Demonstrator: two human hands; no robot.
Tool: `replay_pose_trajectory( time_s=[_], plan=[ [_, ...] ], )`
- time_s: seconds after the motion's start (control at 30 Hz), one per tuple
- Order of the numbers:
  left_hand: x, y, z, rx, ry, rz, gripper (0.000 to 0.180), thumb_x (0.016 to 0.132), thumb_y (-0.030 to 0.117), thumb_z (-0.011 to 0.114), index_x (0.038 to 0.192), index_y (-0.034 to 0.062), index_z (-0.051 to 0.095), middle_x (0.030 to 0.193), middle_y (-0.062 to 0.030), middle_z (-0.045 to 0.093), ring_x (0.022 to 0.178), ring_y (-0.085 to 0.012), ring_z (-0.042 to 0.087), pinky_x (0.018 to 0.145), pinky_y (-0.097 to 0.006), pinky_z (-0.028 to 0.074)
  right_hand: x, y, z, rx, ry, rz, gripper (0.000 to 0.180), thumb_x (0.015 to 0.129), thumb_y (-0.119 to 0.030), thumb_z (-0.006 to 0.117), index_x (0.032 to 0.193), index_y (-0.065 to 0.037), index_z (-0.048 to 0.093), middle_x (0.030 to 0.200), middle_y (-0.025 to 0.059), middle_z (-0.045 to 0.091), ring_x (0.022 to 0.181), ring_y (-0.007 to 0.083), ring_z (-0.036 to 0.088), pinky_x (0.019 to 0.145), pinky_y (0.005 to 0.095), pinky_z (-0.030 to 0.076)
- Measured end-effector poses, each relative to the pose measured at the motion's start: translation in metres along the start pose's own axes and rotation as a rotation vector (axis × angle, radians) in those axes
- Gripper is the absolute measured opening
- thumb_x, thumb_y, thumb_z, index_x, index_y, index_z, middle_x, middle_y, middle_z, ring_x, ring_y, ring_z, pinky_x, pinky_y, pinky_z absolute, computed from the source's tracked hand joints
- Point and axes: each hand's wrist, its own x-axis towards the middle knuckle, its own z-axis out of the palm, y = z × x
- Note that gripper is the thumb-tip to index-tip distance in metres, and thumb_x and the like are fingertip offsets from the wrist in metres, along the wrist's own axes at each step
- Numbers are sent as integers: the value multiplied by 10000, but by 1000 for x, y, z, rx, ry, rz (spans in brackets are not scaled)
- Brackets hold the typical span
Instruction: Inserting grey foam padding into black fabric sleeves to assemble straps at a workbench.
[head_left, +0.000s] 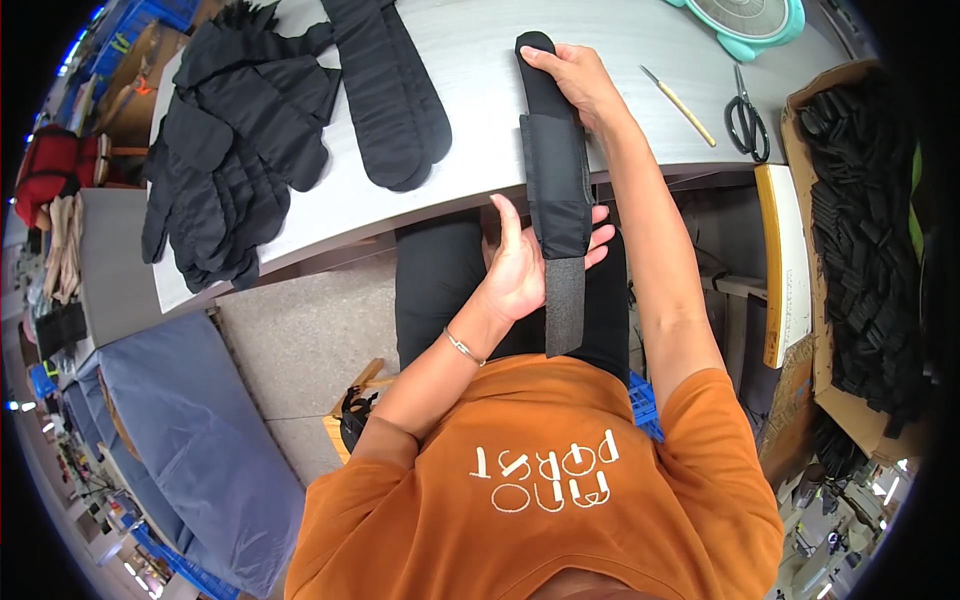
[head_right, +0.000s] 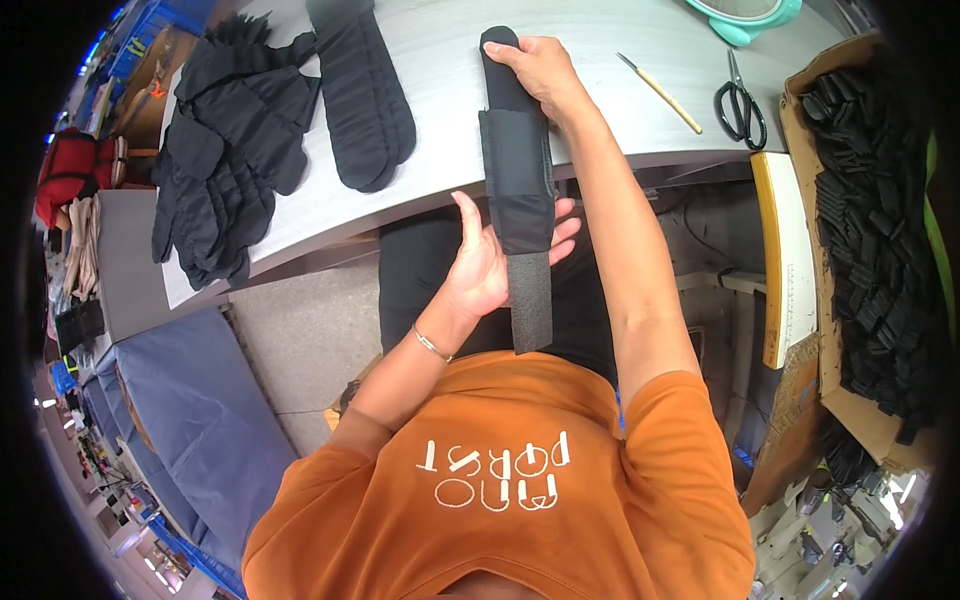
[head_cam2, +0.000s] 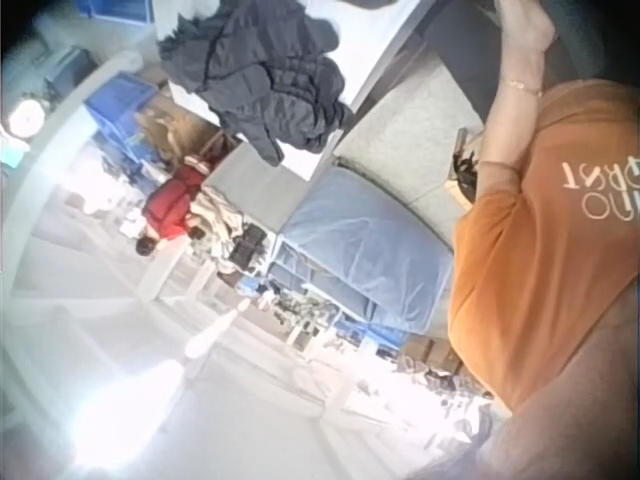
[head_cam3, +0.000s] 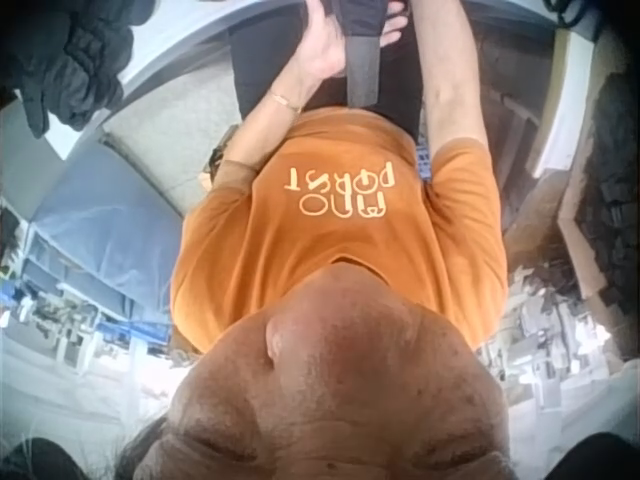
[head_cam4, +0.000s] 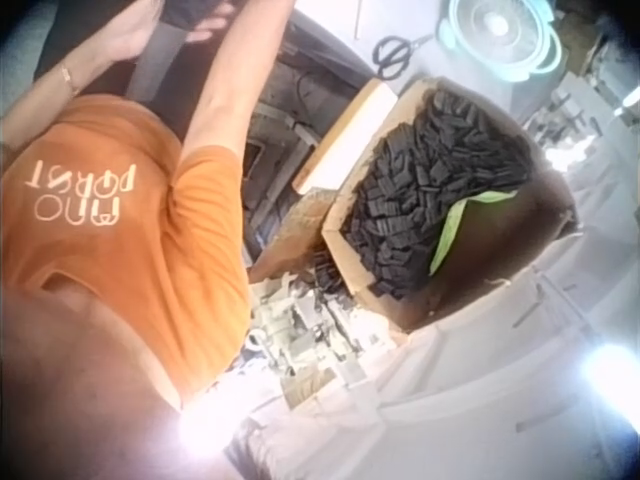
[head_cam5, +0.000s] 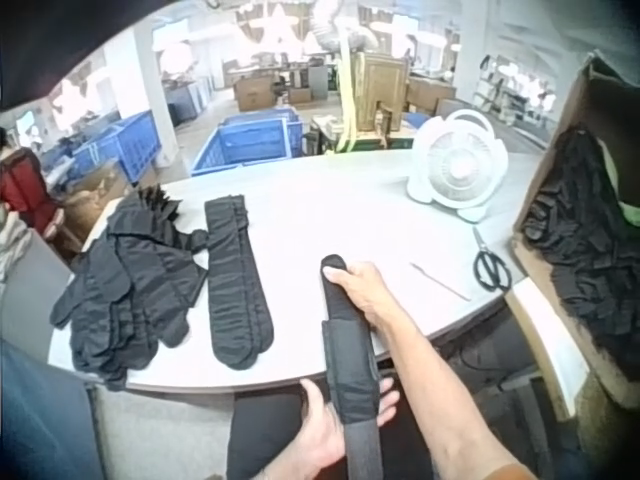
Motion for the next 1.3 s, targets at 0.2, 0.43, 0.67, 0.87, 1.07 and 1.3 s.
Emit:
replay_pose_trajectory(
  time_s=[0.2,0.43,0.67,0.87,1.07,1.3],
  plan=[
    [17,10,5,179,15,13,868,872,721,432,1332,-13,486,1178,-131,629,960,-237,674,913,-408,569,7,10,-1,-79,25,-98,362,885,-330,726,802,20,682,685,28,637,591,99,583,518,282,476],
    [17,21,22,410,172,11,487,979,367,623,1255,-25,539,951,-88,669,825,-200,687,805,-394,600,6,14,8,-509,205,-348,430,923,-411,661,758,-15,652,577,42,581,533,143,552,522,332,440],
    [-1,-1,21,500,180,110,302,997,274,601,1073,-17,578,812,-40,591,673,-150,616,787,-409,595,4,23,25,-767,376,-503,452,946,-408,612,719,-17,608,596,165,595,542,319,576,553,417,446],
    [-39,-31,3,543,226,-33,391,1007,341,577,1147,-24,574,988,-92,663,861,-210,686,919,-409,561,6,23,22,-769,402,-515,478,954,-432,584,727,-13,609,664,194,636,641,389,630,604,453,486],
    [-10,4,16,241,148,-6,448,1002,346,579,1218,-46,560,1117,-163,664,986,-271,696,910,-413,581,6,24,23,-764,378,-513,485,946,-457,590,756,-12,621,695,213,641,656,389,630,628,449,495],
    [-6,-6,38,530,277,127,340,1000,298,597,1114,-22,589,848,-39,627,703,-154,633,777,-362,589,27,18,29,-875,367,-566,331,941,-287,603,851,29,644,787,256,662,758,438,646,704,508,516]
  ],
)
